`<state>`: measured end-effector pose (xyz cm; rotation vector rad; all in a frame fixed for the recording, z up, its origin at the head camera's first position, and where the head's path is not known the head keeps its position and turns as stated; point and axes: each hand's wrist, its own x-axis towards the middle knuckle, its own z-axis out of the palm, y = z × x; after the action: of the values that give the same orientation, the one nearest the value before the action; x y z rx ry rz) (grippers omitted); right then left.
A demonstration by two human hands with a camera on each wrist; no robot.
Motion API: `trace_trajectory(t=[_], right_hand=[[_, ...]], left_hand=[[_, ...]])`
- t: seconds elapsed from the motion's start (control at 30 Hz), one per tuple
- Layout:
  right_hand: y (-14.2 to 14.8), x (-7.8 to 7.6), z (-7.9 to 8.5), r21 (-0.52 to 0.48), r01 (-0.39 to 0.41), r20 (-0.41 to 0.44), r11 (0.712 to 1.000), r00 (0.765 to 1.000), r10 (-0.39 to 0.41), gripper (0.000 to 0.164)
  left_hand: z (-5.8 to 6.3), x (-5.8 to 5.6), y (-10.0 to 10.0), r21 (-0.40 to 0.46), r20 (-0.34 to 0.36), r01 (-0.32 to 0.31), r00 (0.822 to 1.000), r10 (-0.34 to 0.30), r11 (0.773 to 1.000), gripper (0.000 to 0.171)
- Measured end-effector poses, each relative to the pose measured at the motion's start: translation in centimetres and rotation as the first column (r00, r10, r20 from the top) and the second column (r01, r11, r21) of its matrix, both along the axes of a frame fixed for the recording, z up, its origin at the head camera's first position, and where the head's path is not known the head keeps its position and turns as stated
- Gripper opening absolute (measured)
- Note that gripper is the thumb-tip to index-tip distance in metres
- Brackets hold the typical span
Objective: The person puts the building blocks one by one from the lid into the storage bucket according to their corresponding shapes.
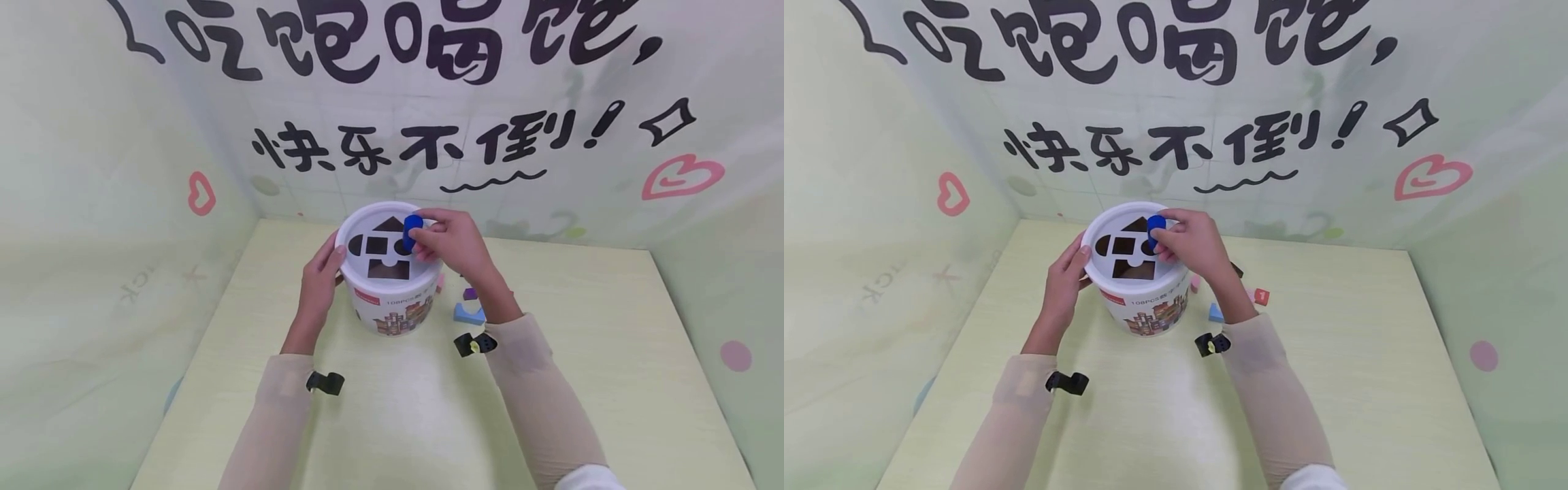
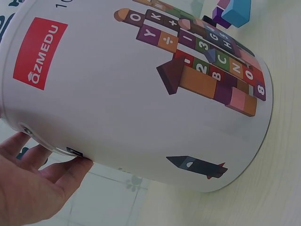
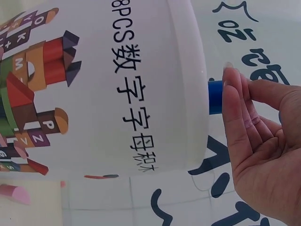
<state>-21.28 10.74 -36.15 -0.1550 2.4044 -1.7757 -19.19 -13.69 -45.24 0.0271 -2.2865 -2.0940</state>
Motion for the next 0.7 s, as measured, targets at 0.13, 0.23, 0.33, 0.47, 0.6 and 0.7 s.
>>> trace_trajectory(t=[0.13,0.23,0.33,0.47,0.6,0.7], right_hand=[[-0.39,-0.05,-0.09,0.004,-0.001,0.006,1.000,1.000,0.001,0.043],[-0.60,-0.07,-0.09,0.011,0.001,0.014,1.000,1.000,-0.001,0.044],[-0.77,-0.07,-0.11,0.013,0.000,0.023,1.000,1.000,0.000,0.045],[-0.93,-0.06,-0.16,0.006,-0.008,0.042,1.000,0.999,0.008,0.045],[-0.86,-0.13,-0.16,0.006,-0.011,0.047,1.000,0.999,0.011,0.046],[-0.57,-0.22,-0.08,0.018,-0.004,0.033,1.000,0.999,0.004,0.045]], left_hand=[[-0.12,-0.02,0.09,0.008,-0.006,-0.001,1.000,0.001,1.000,0.046],[-0.18,-0.02,0.17,0.004,-0.009,-0.001,1.000,0.001,1.000,0.046],[-0.15,0.02,0.24,-0.002,-0.010,-0.003,1.000,0.003,1.000,0.046],[-0.19,0.02,0.19,-0.002,-0.017,-0.006,1.000,0.006,1.000,0.048],[-0.19,0.00,0.15,-0.002,-0.025,-0.002,1.000,0.002,1.000,0.049],[-0.08,0.00,0.18,-0.010,-0.025,-0.004,1.000,0.004,1.000,0.050]])
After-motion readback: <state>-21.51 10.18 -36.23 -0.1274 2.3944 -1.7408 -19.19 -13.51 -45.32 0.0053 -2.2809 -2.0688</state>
